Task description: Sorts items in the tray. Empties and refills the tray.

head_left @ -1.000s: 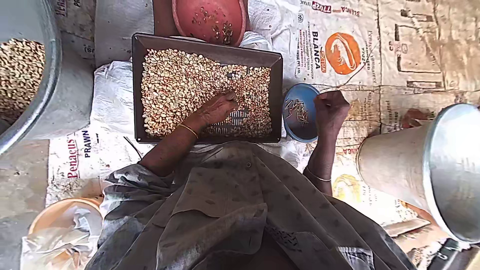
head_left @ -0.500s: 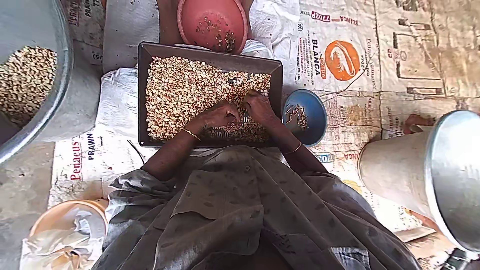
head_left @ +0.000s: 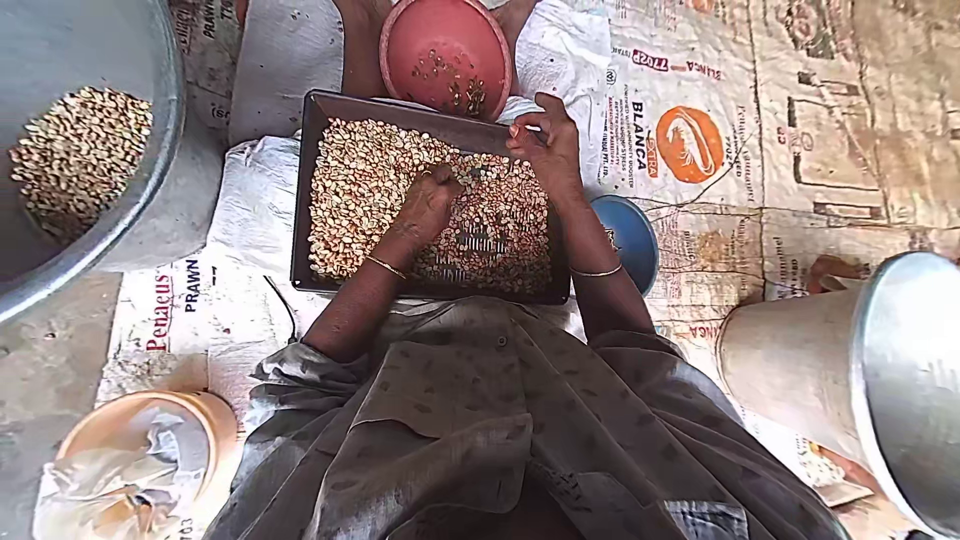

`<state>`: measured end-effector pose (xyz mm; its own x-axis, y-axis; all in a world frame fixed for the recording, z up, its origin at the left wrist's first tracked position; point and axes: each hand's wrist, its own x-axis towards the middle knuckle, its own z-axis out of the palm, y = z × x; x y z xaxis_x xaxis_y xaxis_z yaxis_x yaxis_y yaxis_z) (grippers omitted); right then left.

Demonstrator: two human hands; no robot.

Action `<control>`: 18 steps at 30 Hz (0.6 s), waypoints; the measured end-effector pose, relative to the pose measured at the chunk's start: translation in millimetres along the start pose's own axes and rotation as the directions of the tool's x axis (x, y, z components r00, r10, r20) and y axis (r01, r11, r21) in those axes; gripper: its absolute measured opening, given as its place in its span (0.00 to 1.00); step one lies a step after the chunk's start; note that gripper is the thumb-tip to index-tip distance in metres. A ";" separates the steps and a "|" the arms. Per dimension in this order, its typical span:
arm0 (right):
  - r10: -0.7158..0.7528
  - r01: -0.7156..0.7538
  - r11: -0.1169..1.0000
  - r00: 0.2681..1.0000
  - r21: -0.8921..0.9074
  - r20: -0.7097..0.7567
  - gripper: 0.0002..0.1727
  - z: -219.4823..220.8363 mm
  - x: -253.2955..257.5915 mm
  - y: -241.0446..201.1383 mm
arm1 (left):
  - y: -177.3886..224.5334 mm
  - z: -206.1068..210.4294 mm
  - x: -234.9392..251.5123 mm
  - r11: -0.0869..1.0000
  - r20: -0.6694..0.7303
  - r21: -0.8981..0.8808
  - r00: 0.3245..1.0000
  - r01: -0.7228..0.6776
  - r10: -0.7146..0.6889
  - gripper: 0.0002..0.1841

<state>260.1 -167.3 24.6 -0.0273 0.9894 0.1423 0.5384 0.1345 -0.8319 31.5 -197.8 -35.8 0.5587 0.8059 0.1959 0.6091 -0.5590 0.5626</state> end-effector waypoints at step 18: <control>-0.007 0.211 0.792 0.941 -0.573 0.337 0.13 28.9 -33.2 -13.2 | -2.6 -5.6 3.8 0.992 -0.014 0.077 0.995 0.098 -0.097 0.13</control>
<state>229.6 -200.4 15.3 -0.3135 0.9487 -0.0407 0.9031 0.2846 -0.3215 28.9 -192.2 -32.0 0.4888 0.8591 0.1520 0.7025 -0.4909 0.5153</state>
